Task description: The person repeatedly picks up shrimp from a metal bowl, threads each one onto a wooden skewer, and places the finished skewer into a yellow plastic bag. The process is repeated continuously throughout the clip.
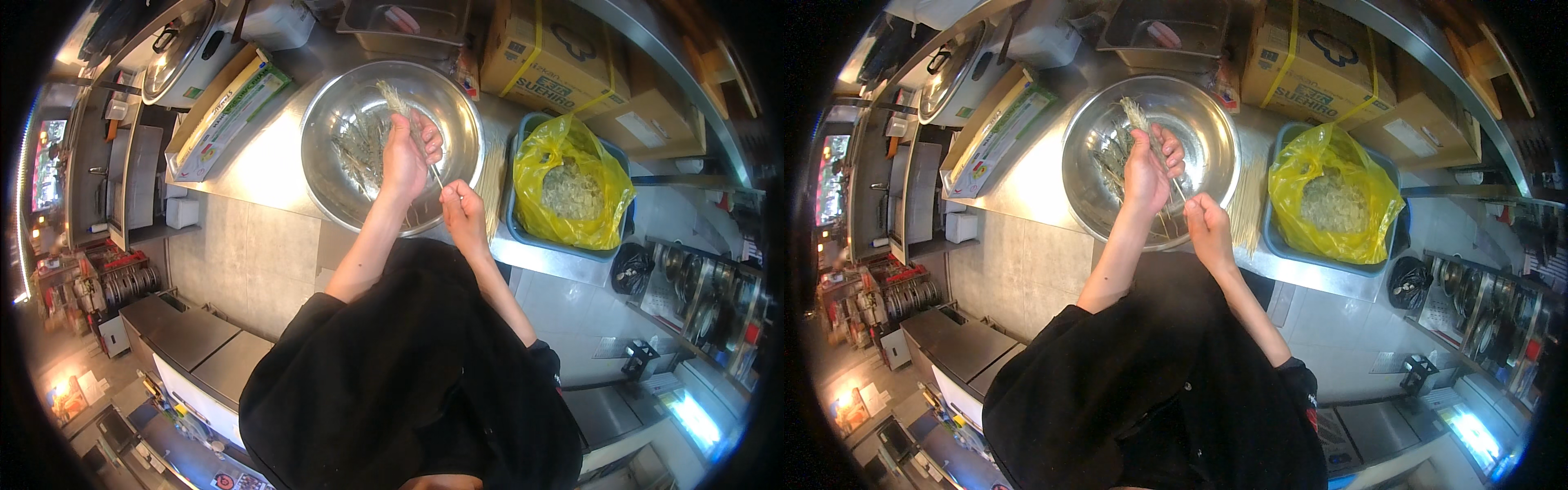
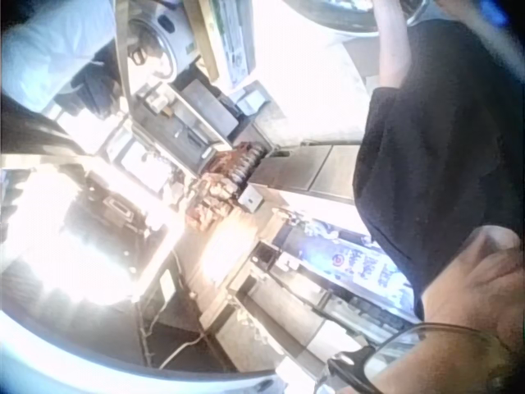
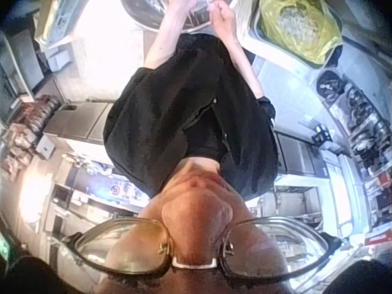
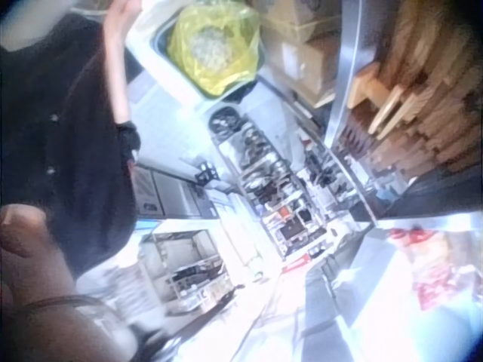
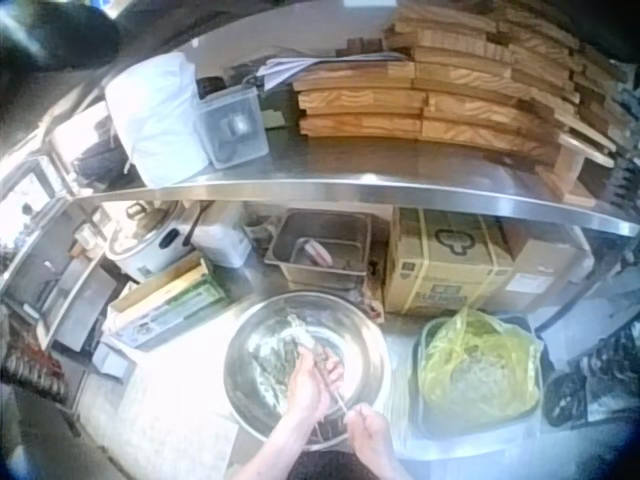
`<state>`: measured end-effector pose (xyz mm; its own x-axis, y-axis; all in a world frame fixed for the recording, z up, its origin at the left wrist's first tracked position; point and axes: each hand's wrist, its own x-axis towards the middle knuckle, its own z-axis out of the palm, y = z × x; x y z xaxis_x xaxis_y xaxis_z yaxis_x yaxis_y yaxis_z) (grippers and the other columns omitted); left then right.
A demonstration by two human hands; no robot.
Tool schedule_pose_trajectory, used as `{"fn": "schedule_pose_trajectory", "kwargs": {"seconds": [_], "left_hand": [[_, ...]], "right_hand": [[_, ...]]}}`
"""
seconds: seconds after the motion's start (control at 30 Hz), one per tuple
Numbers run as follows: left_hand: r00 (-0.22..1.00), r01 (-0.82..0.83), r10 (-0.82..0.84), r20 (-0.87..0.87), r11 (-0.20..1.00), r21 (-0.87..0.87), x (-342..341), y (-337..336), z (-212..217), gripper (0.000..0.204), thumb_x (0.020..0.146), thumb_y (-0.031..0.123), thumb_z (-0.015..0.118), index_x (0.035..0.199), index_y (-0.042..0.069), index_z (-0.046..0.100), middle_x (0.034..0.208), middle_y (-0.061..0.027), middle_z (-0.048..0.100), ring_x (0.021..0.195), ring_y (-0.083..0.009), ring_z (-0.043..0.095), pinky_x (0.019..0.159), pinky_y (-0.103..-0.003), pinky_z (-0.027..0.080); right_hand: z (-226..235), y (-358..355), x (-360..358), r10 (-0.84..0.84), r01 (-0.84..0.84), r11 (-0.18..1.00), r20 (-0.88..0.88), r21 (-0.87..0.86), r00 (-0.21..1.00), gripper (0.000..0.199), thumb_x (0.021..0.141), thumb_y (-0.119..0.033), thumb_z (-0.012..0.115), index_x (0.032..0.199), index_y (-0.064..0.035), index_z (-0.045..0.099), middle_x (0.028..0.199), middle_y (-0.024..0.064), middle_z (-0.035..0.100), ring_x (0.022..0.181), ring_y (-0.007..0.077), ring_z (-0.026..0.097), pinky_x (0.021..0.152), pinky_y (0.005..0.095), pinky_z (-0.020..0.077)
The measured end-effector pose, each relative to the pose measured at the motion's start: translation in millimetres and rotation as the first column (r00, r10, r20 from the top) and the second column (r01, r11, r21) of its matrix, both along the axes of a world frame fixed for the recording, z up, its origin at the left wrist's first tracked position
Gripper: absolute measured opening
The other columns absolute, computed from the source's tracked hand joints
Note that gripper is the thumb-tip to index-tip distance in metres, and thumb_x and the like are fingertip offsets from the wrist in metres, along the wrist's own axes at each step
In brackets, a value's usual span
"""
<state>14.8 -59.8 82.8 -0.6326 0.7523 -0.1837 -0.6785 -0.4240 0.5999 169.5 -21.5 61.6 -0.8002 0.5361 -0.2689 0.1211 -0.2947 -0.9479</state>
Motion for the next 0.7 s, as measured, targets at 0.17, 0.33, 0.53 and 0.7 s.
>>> {"fn": "schedule_pose_trajectory", "kwargs": {"seconds": [0.17, 0.33, 0.53, 0.7], "left_hand": [[0.998, 0.051, -0.05, -0.024, 0.998, 0.041, -10, -3, -2, 0.04, 0.101, 0.055, 0.036, 0.103, 0.016, 0.046, 0.085, -0.0016, 0.046, 0.076, -0.0157, 0.046, 0.063, -0.03, 0.039], [0.999, -0.036, 0.039, -0.031, 0.996, 0.079, -51, -4, -10, 0.038, 0.103, 0.05, 0.035, 0.107, 0.015, 0.05, 0.089, -0.0037, 0.051, 0.081, -0.0187, 0.051, 0.07, -0.036, 0.045], [1.0, 0.001, 0.001, -0.015, 0.993, 0.116, -72, -10, -18, 0.034, 0.105, 0.048, 0.035, 0.108, 0.017, 0.047, 0.086, -0.0035, 0.05, 0.074, -0.0173, 0.05, 0.061, -0.031, 0.041], [1.0, 0.016, -0.018, 0.022, 0.995, 0.1, -72, -6, -22, 0.036, 0.104, 0.05, 0.034, 0.106, 0.017, 0.046, 0.083, -0.0014, 0.046, 0.071, -0.0145, 0.045, 0.057, -0.027, 0.035]], "right_hand": [[4, 11, -3, 0.009, -0.011, 0.974, -0.011, -0.228, 1.0, 0.024, 0.102, -0.021, 0.052, 0.084, -0.0053, 0.052, 0.057, -0.0058, 0.041, 0.047, 0.004, 0.034, 0.044, 0.023, 0.0262], [10, 11, -1, -0.006, 0.002, 0.998, 0.069, 0.058, 0.998, 0.017, 0.099, -0.016, 0.056, 0.089, -0.0025, 0.055, 0.058, -0.0031, 0.049, 0.048, 0.0045, 0.044, 0.044, 0.022, 0.0331], [5, 2, 2, -0.005, -0.001, 0.991, 0.046, 0.131, 0.999, 0.012, 0.096, -0.01, 0.057, 0.088, -0.0015, 0.06, 0.059, -0.0008, 0.054, 0.049, 0.0045, 0.047, 0.046, 0.0223, 0.0371], [4, 0, 6, -0.017, -0.036, 0.932, 0.144, 0.362, 0.989, 0.012, 0.092, -0.007, 0.057, 0.083, 0.0, 0.059, 0.057, 0.0004, 0.051, 0.05, 0.0052, 0.045, 0.047, 0.0266, 0.0355]]}}
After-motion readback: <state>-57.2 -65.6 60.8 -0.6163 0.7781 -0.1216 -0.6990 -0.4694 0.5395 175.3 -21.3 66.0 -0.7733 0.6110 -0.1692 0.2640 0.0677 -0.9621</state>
